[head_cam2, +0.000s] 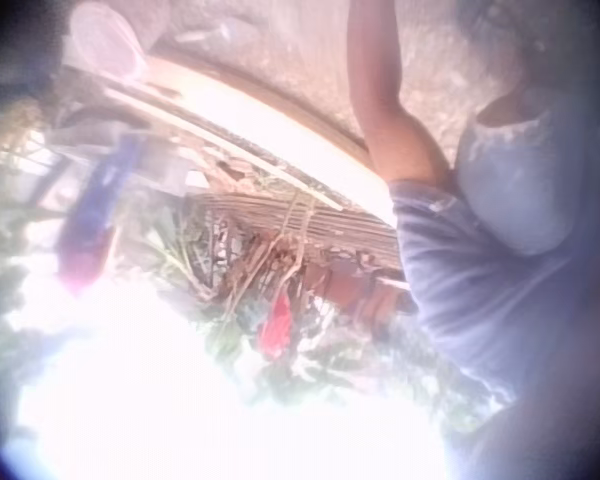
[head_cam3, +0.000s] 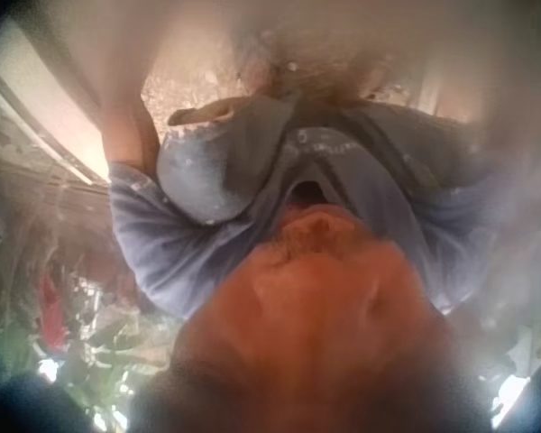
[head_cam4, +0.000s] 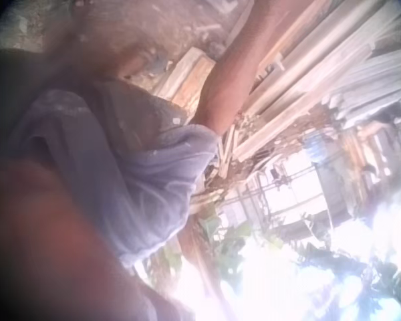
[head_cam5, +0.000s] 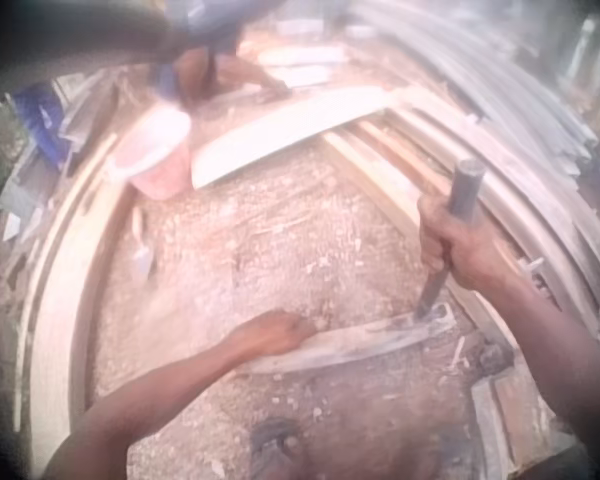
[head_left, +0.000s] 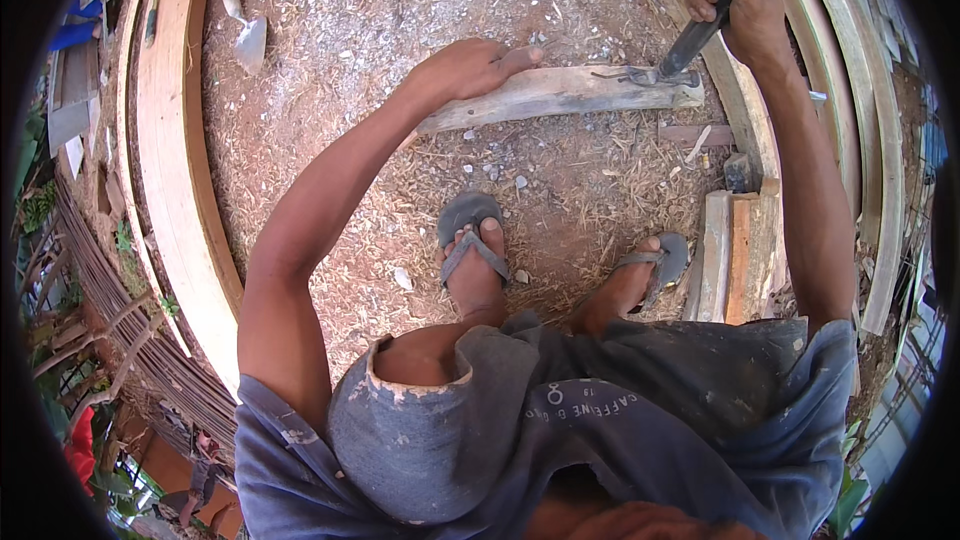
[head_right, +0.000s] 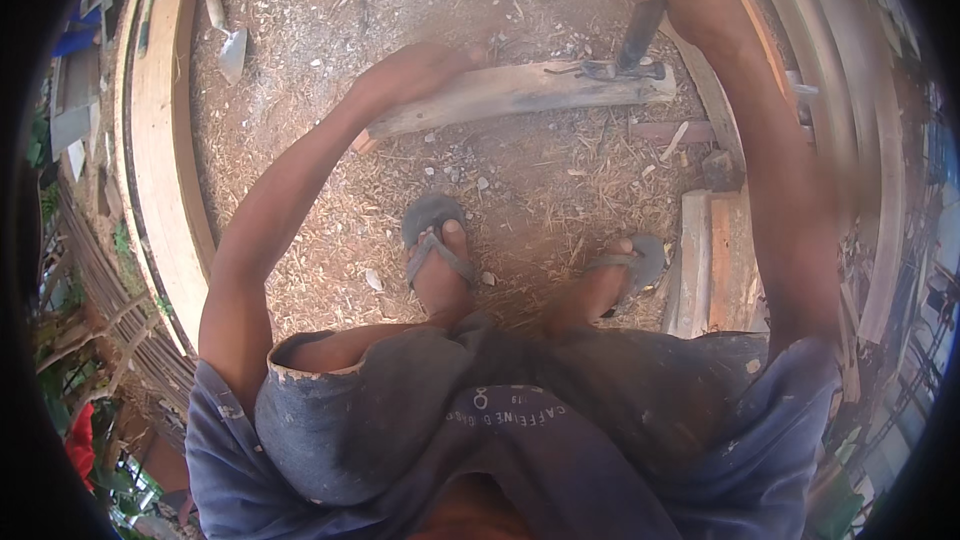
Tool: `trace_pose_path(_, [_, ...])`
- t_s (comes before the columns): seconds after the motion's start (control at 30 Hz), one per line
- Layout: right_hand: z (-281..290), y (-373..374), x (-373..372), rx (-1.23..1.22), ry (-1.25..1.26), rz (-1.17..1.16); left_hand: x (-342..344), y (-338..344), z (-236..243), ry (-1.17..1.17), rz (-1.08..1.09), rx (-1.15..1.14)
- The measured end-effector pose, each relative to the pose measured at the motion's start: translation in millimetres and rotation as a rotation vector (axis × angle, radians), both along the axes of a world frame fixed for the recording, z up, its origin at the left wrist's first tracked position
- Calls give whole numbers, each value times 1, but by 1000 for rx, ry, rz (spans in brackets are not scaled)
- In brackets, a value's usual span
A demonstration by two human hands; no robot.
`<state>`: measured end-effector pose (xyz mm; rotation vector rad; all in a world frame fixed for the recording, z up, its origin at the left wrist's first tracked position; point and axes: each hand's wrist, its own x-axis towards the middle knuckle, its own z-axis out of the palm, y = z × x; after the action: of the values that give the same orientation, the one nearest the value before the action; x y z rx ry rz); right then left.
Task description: The person uses a hammer and chisel to shape a small wooden plank, repeatedly striking the chisel to remove material. The person occasionally repositions the plank and continues chiseling along its length.
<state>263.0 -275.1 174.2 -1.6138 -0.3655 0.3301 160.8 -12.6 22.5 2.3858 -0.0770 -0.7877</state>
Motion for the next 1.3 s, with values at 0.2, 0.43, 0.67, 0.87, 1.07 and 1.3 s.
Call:
trace_pose_path(0.2, [5,2,-6,-92,-135,-103,-16,-4,20,-182,-58,32])
trace_pose_path(0.43, [-8,18,-39,-686,-149,-52,-52,-33,35,-429,-209,238])
trace_pose_path(0.67, [1,-35,-38,-585,-47,-235,-104,-46,-16,-843,14,280])
trace_pose_path(0.87, [-24,-97,-39,-377,122,-371,-138,-62,-37,-859,73,260])
trace_pose_path(1.07, [-16,-109,-57,-663,-33,-399,-157,-50,-34,-1100,159,-156])
trace_pose_path(1.3, [25,-122,-98,-864,164,-318,-192,-19,-35,-1012,683,-52])
